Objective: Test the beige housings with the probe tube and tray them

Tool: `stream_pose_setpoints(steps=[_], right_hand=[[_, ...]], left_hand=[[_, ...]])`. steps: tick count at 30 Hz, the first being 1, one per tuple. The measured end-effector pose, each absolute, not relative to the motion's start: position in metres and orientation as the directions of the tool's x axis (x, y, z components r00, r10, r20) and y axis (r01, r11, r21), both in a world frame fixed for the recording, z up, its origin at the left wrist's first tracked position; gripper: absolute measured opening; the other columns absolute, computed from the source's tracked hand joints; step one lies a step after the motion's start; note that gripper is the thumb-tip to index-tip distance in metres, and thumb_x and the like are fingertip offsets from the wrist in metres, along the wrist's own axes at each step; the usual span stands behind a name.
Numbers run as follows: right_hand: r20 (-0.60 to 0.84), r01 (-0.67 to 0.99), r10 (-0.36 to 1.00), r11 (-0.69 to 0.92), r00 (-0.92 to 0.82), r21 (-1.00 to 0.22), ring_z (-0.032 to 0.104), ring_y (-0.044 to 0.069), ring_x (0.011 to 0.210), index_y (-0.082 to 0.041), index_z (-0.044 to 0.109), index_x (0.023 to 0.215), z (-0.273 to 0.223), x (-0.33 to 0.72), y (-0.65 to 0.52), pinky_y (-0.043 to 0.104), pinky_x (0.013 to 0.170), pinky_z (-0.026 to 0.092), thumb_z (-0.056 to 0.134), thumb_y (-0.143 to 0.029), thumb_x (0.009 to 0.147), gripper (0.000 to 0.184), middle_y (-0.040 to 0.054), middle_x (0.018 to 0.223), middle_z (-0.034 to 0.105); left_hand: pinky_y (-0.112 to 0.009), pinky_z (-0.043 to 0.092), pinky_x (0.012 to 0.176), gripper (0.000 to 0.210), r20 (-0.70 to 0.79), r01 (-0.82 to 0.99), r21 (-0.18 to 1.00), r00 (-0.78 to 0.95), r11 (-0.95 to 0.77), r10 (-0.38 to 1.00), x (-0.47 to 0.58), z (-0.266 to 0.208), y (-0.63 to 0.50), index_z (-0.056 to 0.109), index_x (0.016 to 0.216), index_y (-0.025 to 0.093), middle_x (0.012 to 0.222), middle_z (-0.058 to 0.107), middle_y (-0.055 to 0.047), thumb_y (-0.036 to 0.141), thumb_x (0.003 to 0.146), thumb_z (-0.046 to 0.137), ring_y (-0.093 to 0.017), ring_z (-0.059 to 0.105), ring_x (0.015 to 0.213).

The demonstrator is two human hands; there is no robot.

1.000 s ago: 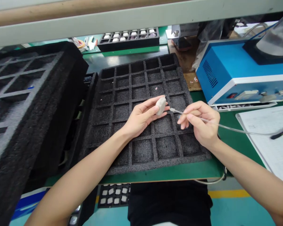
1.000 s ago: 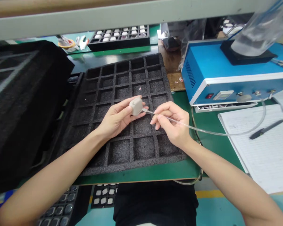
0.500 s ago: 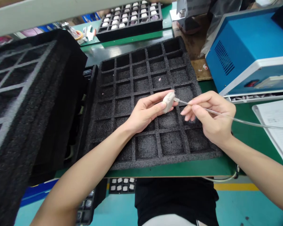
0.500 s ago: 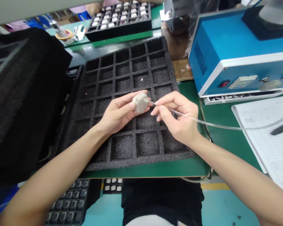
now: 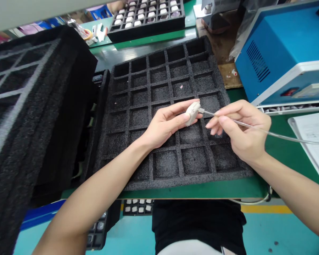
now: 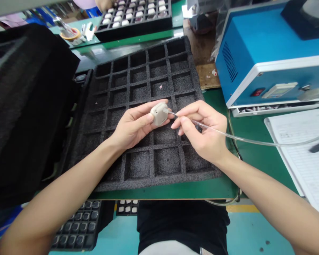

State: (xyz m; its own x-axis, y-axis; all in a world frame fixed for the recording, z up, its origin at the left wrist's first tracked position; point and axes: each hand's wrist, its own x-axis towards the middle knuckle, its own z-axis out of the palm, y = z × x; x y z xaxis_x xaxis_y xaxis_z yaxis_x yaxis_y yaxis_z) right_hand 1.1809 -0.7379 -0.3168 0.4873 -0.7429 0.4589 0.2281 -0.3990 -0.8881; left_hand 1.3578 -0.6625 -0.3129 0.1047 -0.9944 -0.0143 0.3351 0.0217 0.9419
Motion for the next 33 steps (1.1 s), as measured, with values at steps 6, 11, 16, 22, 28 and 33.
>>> stream_pose_setpoints(steps=[6, 11, 16, 22, 28, 33], right_hand=[[0.461, 0.243, -0.74, -0.392, 0.49, -0.887, 0.062, 0.01, 0.051, -0.019, 0.064, 0.085, -0.3168, 1.1809, -0.7378, 0.024, 0.05, 0.052, 0.062, -0.02, 0.088, 0.004, 0.0003, 0.069, 0.071], [0.435, 0.221, -0.759, -0.375, 0.485, -0.9, 0.062, 0.011, 0.051, -0.02, 0.064, 0.084, -0.3167, 1.1806, -0.7377, 0.026, 0.05, 0.052, 0.064, -0.027, 0.087, 0.008, 0.0009, 0.068, 0.071], [0.408, 0.219, -0.775, -0.344, 0.482, -0.913, 0.062, 0.01, 0.05, -0.019, 0.062, 0.083, -0.3184, 1.1819, -0.7379, 0.024, 0.049, 0.052, 0.063, -0.024, 0.086, 0.006, 0.001, 0.068, 0.072], [0.345, 0.26, -0.774, -0.239, 0.531, -0.936, 0.059, 0.009, 0.046, -0.017, 0.057, 0.081, -0.3194, 1.1844, -0.7395, 0.021, 0.046, 0.049, 0.061, -0.026, 0.084, 0.009, 0.0009, 0.065, 0.071], [0.327, 0.279, -0.758, -0.197, 0.565, -0.94, 0.059, 0.009, 0.047, -0.017, 0.058, 0.082, -0.3218, 1.1845, -0.7417, 0.021, 0.047, 0.048, 0.061, -0.028, 0.083, 0.012, 0.002, 0.066, 0.071], [0.305, 0.288, -0.769, -0.163, 0.562, -0.944, 0.058, 0.009, 0.046, -0.017, 0.058, 0.08, -0.3228, 1.1862, -0.742, 0.021, 0.046, 0.047, 0.064, -0.031, 0.081, 0.015, 0.0019, 0.064, 0.07]], left_hand=[[-0.041, 0.049, 0.101, 0.034, 0.001, 0.339, 0.94, 0.084, 0.029, -0.996, 1.3583, -0.3126, -0.6626, 0.072, 0.112, 0.022, 0.11, 0.073, -0.005, 0.03, 0.079, 0.075, -0.025, 0.067, 0.106], [-0.042, 0.047, 0.102, 0.035, -0.016, 0.339, 0.941, 0.086, 0.014, -0.996, 1.3584, -0.3126, -0.6626, 0.072, 0.112, 0.021, 0.111, 0.072, -0.005, 0.03, 0.079, 0.075, -0.026, 0.067, 0.107], [-0.041, 0.047, 0.102, 0.035, -0.021, 0.329, 0.944, 0.093, 0.011, -0.995, 1.3588, -0.3137, -0.663, 0.072, 0.113, 0.022, 0.111, 0.073, -0.006, 0.03, 0.079, 0.075, -0.025, 0.067, 0.106], [-0.04, 0.046, 0.104, 0.036, -0.049, 0.309, 0.951, 0.111, -0.012, -0.993, 1.3601, -0.3131, -0.6624, 0.072, 0.113, 0.023, 0.11, 0.073, -0.007, 0.03, 0.078, 0.075, -0.023, 0.067, 0.104], [-0.041, 0.045, 0.103, 0.039, -0.05, 0.301, 0.953, 0.107, -0.016, -0.993, 1.3616, -0.3127, -0.6606, 0.073, 0.113, 0.023, 0.107, 0.074, -0.009, 0.032, 0.075, 0.077, -0.024, 0.068, 0.102], [-0.039, 0.048, 0.099, 0.039, -0.044, 0.252, 0.968, 0.142, -0.006, -0.989, 1.3611, -0.3097, -0.6603, 0.073, 0.11, 0.022, 0.104, 0.075, -0.008, 0.032, 0.073, 0.079, -0.023, 0.069, 0.095]])
